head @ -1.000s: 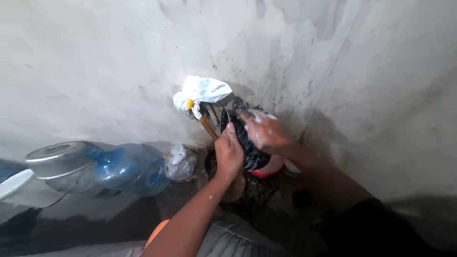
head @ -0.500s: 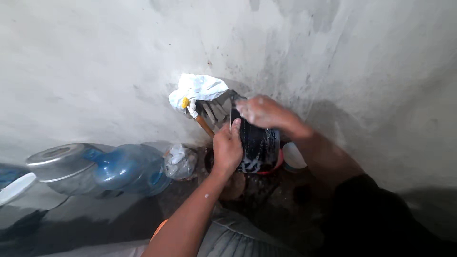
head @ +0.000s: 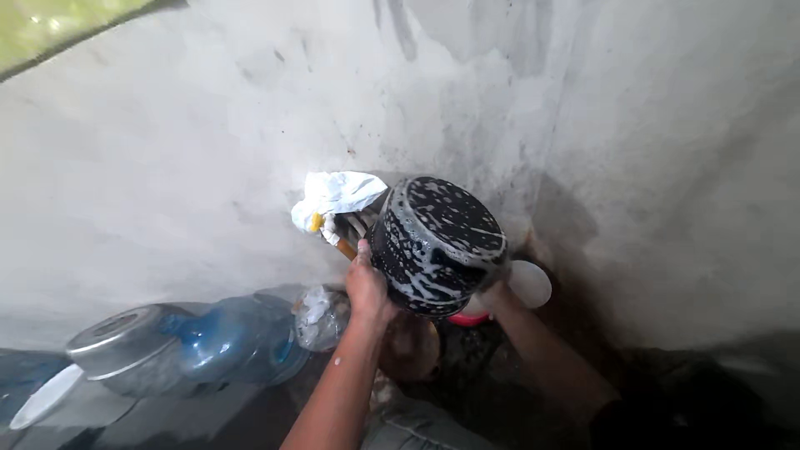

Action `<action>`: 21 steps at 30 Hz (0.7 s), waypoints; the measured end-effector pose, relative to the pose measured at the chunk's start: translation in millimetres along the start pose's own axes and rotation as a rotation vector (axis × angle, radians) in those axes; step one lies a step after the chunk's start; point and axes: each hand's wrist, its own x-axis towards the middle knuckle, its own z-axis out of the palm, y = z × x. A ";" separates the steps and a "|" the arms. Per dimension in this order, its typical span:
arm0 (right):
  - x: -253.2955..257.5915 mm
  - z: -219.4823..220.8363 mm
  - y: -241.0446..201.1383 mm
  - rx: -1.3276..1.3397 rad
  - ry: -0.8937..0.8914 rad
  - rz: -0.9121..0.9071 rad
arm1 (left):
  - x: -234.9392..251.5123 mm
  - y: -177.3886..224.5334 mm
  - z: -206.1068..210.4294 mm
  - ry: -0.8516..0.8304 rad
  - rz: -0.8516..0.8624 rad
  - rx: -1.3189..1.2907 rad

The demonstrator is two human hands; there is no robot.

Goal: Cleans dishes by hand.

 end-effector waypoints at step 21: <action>30.5 156.8 -62.9 -1.642 -0.740 -0.571 | 2.3 -31.6 -5.4 -0.009 0.182 0.373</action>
